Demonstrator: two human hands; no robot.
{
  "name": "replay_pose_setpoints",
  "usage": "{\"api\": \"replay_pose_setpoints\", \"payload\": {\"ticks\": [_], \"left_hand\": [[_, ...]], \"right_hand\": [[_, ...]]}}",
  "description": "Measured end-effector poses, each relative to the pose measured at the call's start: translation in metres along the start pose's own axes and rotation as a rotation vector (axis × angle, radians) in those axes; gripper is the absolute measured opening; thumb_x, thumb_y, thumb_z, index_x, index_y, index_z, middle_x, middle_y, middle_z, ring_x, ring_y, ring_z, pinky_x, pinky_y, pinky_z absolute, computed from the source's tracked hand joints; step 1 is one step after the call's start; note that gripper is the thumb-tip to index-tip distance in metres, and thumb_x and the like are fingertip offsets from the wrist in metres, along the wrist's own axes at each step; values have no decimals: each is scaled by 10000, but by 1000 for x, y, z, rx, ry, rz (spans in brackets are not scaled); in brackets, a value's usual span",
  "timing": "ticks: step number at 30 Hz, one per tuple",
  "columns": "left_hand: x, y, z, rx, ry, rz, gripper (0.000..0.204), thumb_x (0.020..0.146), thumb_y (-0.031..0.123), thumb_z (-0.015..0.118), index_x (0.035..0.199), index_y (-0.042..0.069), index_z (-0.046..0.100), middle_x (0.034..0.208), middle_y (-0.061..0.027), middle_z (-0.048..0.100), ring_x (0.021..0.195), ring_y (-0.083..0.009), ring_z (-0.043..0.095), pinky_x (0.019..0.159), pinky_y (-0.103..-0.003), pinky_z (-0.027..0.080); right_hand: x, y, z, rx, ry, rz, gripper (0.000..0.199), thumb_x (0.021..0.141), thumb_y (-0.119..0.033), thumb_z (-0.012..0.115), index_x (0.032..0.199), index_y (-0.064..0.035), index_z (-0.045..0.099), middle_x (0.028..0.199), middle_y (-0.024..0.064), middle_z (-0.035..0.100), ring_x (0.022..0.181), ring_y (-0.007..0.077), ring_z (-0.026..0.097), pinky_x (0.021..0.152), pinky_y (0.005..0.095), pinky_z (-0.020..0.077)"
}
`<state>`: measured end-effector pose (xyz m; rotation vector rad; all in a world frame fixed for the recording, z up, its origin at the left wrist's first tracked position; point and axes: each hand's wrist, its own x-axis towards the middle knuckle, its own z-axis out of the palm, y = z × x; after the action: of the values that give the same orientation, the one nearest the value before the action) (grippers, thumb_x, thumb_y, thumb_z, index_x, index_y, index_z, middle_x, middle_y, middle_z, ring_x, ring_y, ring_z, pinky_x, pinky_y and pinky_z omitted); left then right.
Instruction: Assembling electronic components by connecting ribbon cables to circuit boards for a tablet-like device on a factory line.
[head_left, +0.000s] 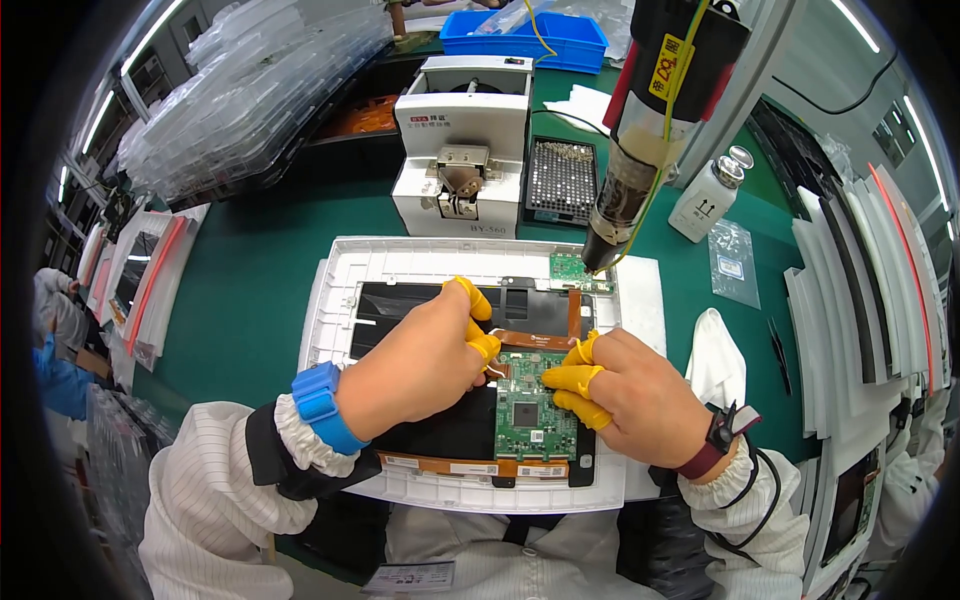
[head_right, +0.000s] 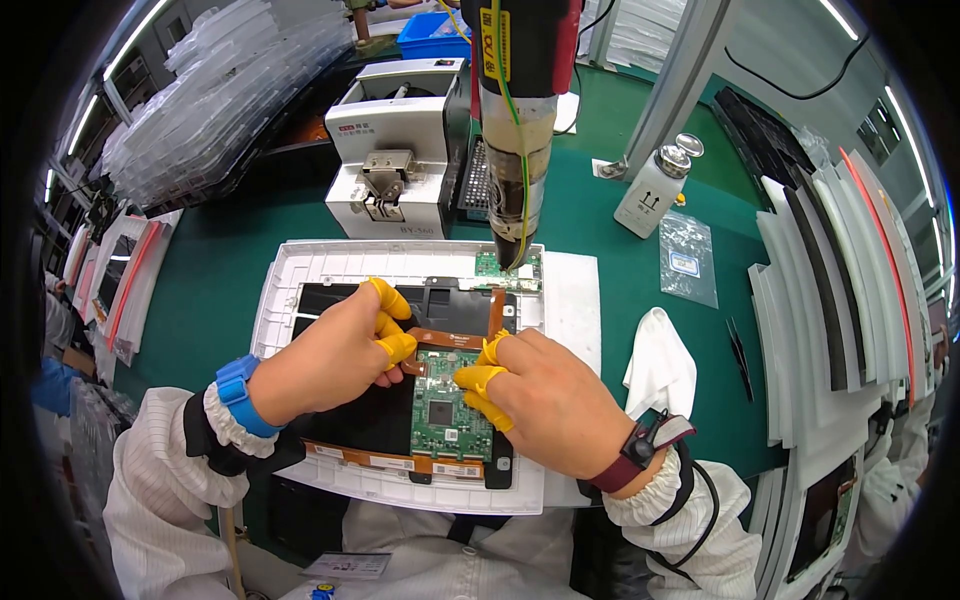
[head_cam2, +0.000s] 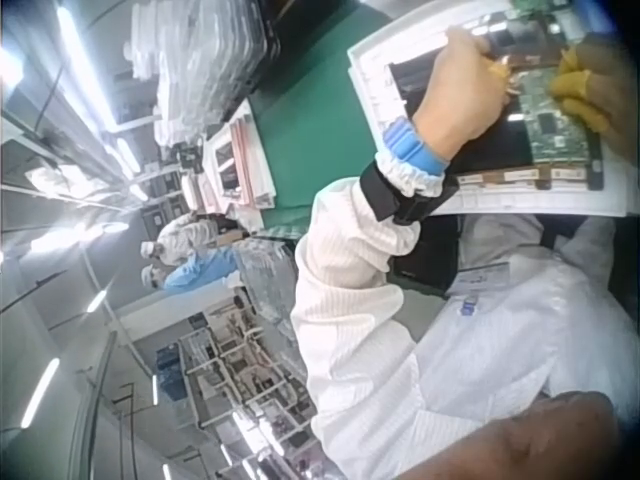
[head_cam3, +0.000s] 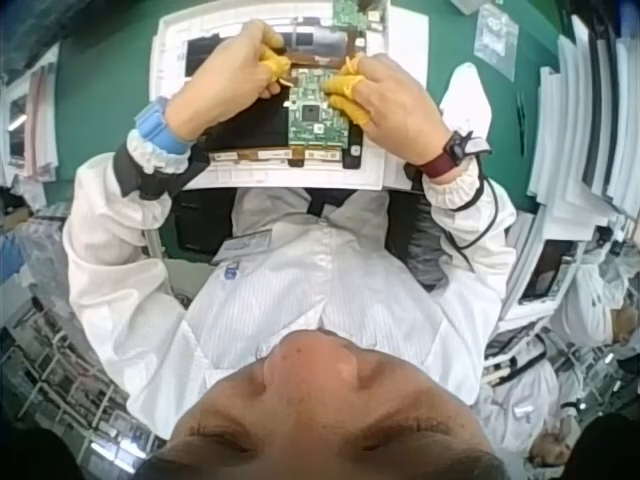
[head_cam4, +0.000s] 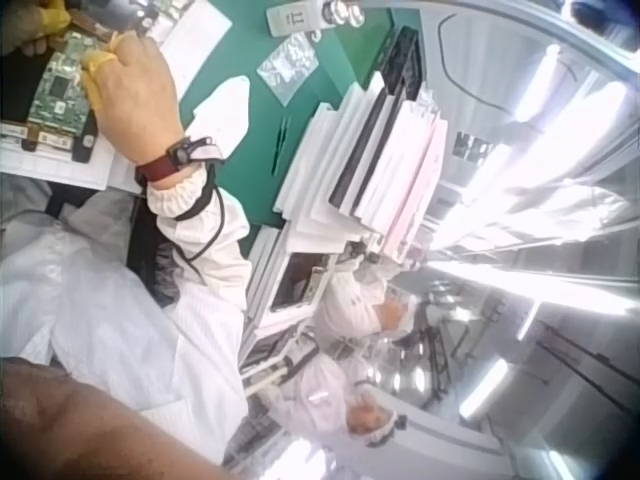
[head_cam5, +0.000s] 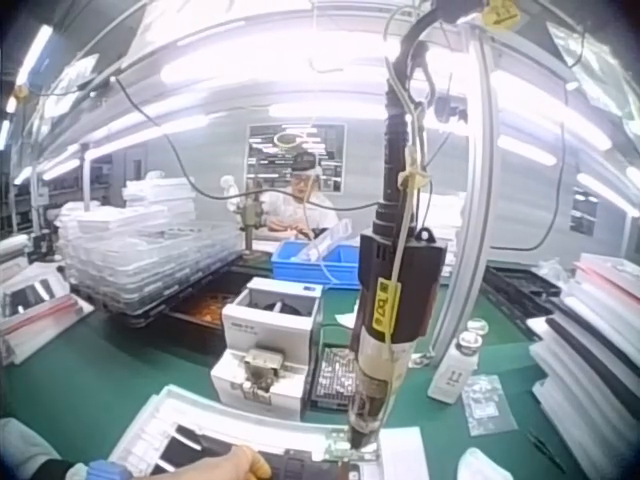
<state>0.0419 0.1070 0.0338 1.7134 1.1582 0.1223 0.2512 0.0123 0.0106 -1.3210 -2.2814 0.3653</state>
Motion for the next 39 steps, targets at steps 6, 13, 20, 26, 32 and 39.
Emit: {"api": "replay_pose_setpoints", "payload": {"ticks": [6, 13, 20, 26, 32, 39], "left_hand": [[2, 0, 1, 27, 13, -5, 281, 937, 45, 548, 1154, -81, 421, 937, -162, 620, 755, -154, 640, 689, -264, 548], [-3, 10, -1, -66, -3, -54, 327, 902, 18, 590, 1162, -92, 425, 936, -176, 625, 768, -176, 651, 680, -268, 555], [-3, 7, -4, -40, -12, -31, 408, 845, -9, 645, 1178, -106, 430, 923, -189, 630, 784, -195, 664, 685, -269, 555], [-2, 2, -5, -62, -8, -35, 407, 848, 1, 646, 1176, -105, 430, 889, -188, 643, 751, -187, 668, 660, -261, 547], [-2, 1, -8, -78, -56, -12, 376, 863, -22, 588, 1180, -115, 408, 894, -196, 647, 715, -180, 665, 644, -260, 550], [-4, 1, -8, -96, -56, -12, 378, 861, -42, 566, 1193, -117, 402, 903, -196, 641, 719, -185, 664, 652, -264, 555]], "right_hand": [[1, -1, -2, -4, -13, 5, 112, 761, -98, 706, 787, -3, 653, 819, 99, 521, 797, 263, 528, 697, 346, 461], [0, 0, -3, -32, -78, 17, 206, 763, -97, 727, 957, -37, 693, 867, 86, 545, 819, 261, 531, 716, 338, 466], [-1, 0, -4, -44, -101, 25, 250, 761, -81, 720, 1008, -56, 692, 871, 81, 547, 819, 261, 531, 718, 334, 466], [1, -1, -3, -37, -78, 4, 270, 758, -70, 719, 1026, -62, 696, 875, 83, 561, 816, 259, 529, 720, 336, 470], [0, -3, -2, -54, -79, 33, 172, 732, -65, 734, 687, 12, 587, 791, 114, 499, 782, 288, 510, 685, 359, 452], [4, -3, -3, -58, -97, 25, 262, 740, -45, 731, 1001, -52, 704, 888, 89, 573, 809, 257, 522, 713, 338, 457]]}}
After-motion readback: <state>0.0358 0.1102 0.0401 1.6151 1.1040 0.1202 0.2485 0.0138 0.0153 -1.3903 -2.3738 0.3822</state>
